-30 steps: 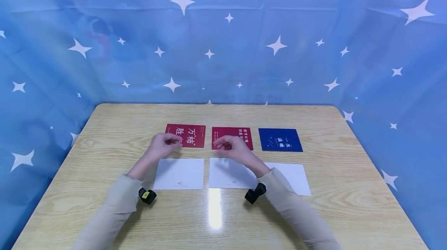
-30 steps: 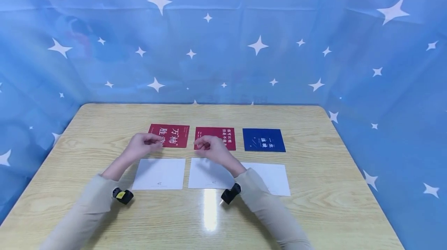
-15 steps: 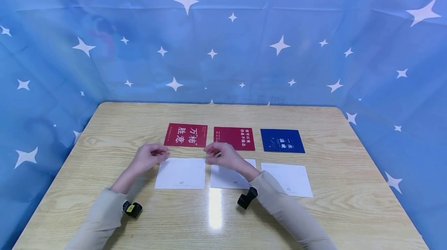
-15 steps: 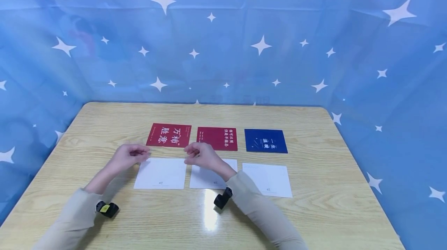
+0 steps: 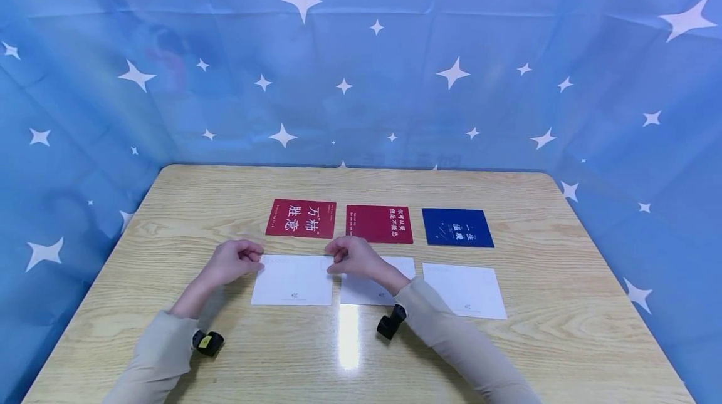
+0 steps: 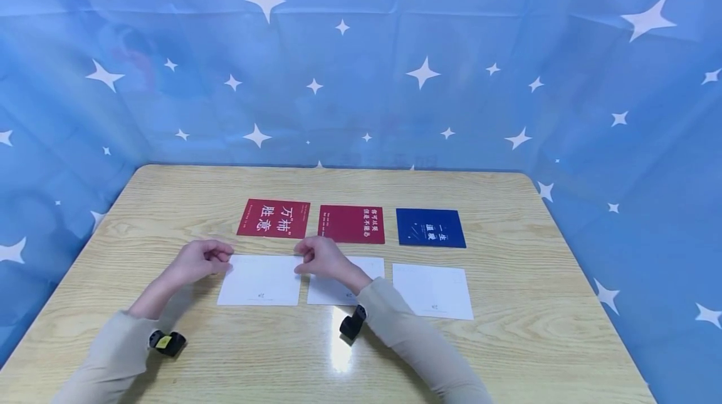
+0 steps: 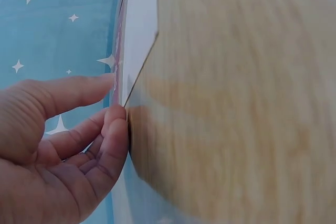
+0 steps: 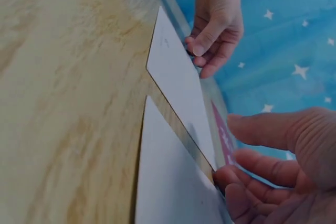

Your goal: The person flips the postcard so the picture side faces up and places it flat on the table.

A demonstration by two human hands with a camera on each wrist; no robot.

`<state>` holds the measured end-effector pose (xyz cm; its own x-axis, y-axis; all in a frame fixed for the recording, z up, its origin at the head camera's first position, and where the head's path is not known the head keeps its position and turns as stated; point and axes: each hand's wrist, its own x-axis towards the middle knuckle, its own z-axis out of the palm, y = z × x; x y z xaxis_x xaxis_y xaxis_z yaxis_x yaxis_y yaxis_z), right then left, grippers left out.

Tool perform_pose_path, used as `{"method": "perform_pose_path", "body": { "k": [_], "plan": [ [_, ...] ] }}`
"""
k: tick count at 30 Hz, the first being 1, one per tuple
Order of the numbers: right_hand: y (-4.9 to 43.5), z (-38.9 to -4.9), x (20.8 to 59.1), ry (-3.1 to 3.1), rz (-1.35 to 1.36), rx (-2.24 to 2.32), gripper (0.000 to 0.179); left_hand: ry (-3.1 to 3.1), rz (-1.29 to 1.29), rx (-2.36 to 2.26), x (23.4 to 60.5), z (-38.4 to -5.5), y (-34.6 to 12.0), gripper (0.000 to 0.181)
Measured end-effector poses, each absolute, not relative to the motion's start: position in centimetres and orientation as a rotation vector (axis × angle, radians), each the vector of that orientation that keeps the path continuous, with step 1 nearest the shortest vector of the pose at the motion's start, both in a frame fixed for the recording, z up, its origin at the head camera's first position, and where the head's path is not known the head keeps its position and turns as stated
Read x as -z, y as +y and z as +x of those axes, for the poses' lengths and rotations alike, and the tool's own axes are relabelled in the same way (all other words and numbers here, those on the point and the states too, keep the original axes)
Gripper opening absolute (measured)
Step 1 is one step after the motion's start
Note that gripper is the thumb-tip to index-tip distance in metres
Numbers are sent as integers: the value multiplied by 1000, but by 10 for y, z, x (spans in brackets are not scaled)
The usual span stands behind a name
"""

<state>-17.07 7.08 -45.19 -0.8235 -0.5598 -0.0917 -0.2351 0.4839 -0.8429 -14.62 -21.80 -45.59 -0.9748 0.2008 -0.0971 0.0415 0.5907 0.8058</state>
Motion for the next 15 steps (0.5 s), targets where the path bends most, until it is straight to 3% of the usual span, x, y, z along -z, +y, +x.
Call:
{"method": "perform_pose_path", "body": {
  "k": [15],
  "plan": [
    [57,-169,454,2555,-737,1047,34,2710,179,-1209,457,-148,-210,24]
  ]
}}
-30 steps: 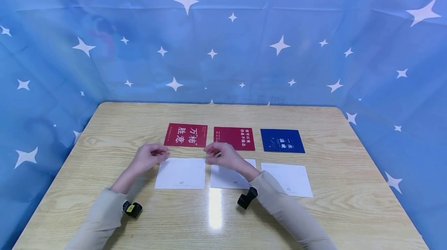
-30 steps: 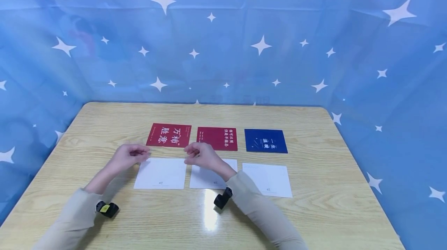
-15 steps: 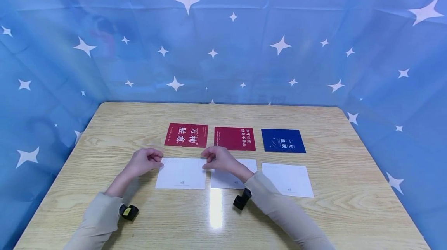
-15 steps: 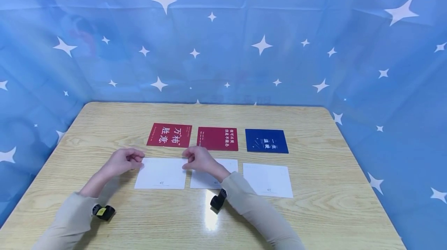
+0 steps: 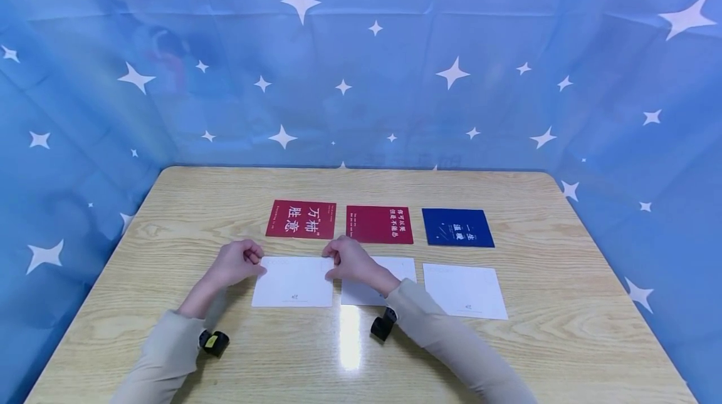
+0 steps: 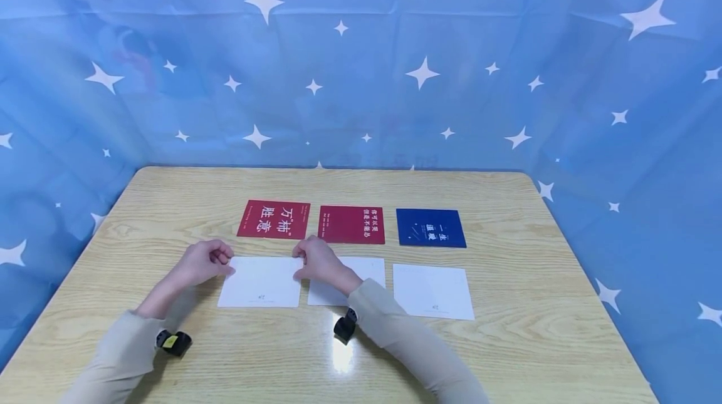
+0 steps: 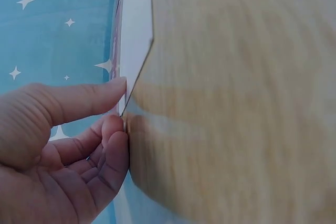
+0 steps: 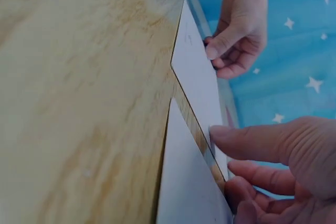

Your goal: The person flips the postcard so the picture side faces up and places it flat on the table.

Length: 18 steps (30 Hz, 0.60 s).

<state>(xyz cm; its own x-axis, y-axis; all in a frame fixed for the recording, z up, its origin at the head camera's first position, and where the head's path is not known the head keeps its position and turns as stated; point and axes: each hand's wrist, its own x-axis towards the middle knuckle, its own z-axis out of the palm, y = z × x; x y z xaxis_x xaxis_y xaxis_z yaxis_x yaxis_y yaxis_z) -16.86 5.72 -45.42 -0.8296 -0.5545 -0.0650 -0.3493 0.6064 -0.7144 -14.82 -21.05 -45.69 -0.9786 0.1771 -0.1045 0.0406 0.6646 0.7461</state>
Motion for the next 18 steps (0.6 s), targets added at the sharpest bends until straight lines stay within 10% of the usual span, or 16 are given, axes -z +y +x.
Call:
{"method": "perform_pose_path", "body": {
  "k": [18],
  "plan": [
    [45,-173,443,2555,-681,742,30,2691,194,-1214,452,-144,-205,27]
  ]
}}
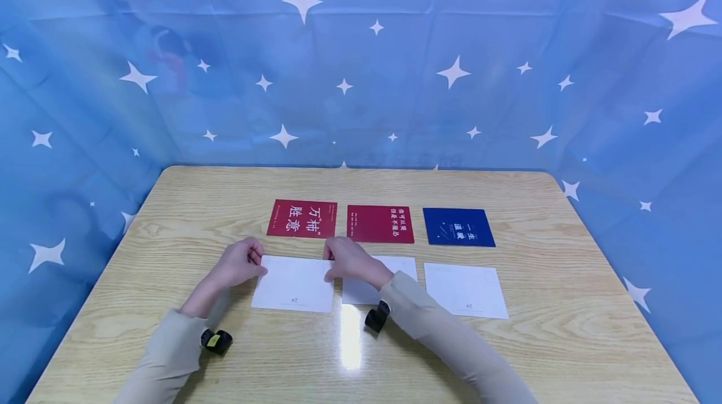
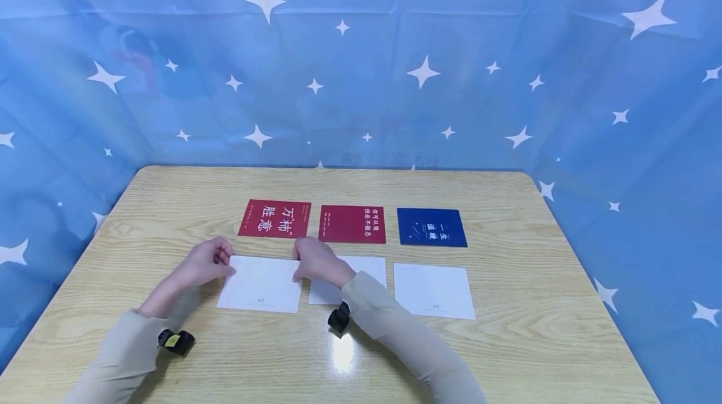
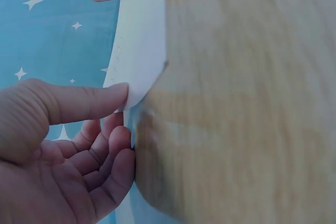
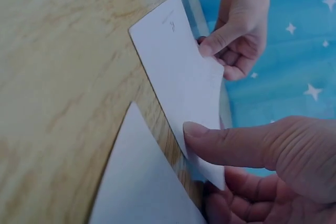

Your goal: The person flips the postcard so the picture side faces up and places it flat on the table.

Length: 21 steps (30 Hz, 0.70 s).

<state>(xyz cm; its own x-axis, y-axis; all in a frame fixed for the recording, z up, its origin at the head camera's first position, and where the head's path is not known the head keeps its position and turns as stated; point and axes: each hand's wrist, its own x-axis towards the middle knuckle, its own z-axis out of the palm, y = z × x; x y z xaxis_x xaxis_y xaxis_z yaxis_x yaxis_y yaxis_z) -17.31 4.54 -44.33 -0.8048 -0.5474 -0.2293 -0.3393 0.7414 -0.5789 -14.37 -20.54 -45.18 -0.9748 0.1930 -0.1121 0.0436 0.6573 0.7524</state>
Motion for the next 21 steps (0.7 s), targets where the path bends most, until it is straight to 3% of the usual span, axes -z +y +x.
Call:
{"method": "perform_pose_path", "body": {
  "k": [5,12,21],
  "plan": [
    [46,-171,441,2539,-657,782,32,2585,210,-1374,451,-142,-213,27],
    [53,-172,440,2442,-694,1042,14,2529,169,-1490,447,-139,-223,27],
    [58,-173,430,2430,-791,1243,11,2495,159,-1630,434,-135,-229,17]
  ]
}}
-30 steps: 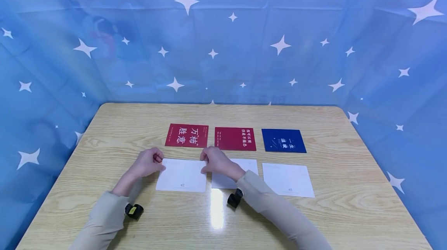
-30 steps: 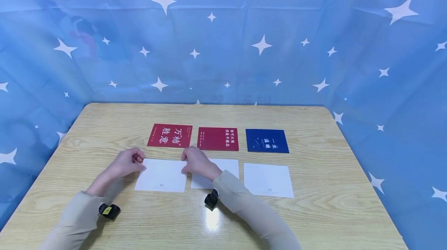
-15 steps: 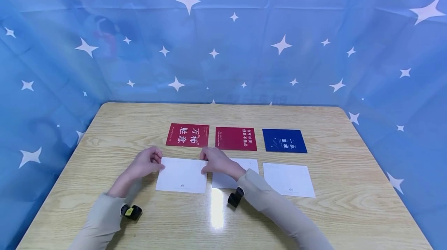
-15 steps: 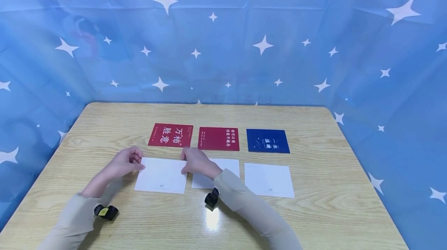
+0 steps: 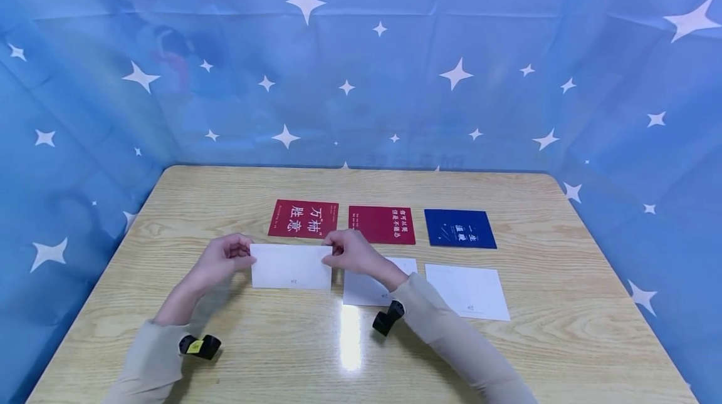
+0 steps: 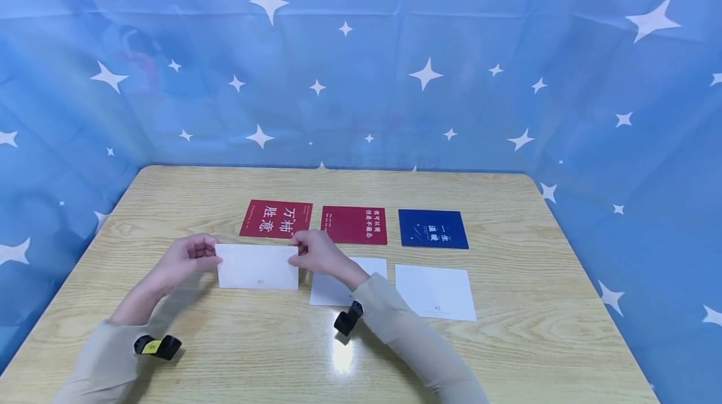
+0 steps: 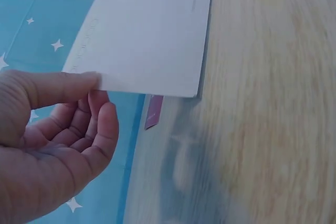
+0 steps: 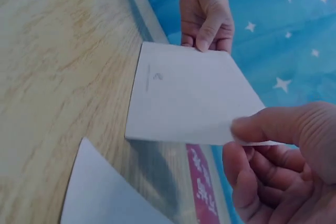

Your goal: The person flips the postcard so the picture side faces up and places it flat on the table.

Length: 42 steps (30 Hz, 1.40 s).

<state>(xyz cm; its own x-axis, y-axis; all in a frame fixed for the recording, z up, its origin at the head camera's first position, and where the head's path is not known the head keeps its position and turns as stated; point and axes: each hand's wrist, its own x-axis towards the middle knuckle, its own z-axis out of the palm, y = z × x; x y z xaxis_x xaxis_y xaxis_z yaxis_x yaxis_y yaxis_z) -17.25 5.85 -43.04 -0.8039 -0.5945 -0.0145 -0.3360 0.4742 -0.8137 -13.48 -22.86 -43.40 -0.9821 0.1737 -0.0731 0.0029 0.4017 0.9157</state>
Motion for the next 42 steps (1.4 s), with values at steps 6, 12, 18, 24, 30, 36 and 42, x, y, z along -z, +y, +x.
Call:
{"method": "perform_pose_path", "body": {
  "k": [6,12,18,24,30,36,42],
  "plan": [
    [59,-170,426,2419,-819,1295,11,2521,153,-1657,429,-131,-231,13],
    [61,-168,425,2409,-860,1348,7,2533,197,-1688,427,-128,-232,8],
    [62,-163,421,2396,-851,1379,5,2526,247,-1741,428,-125,-235,5],
    [67,-161,421,2338,-906,1408,9,2489,198,-1746,431,-122,-240,10],
    [69,-160,427,2295,-962,1449,12,2445,167,-1755,434,-120,-240,16],
    [68,-157,434,2247,-954,1481,12,2442,194,-1773,441,-120,-239,24],
    [65,-153,440,2244,-823,1505,29,2488,173,-1702,445,-122,-236,30]
  ]
}}
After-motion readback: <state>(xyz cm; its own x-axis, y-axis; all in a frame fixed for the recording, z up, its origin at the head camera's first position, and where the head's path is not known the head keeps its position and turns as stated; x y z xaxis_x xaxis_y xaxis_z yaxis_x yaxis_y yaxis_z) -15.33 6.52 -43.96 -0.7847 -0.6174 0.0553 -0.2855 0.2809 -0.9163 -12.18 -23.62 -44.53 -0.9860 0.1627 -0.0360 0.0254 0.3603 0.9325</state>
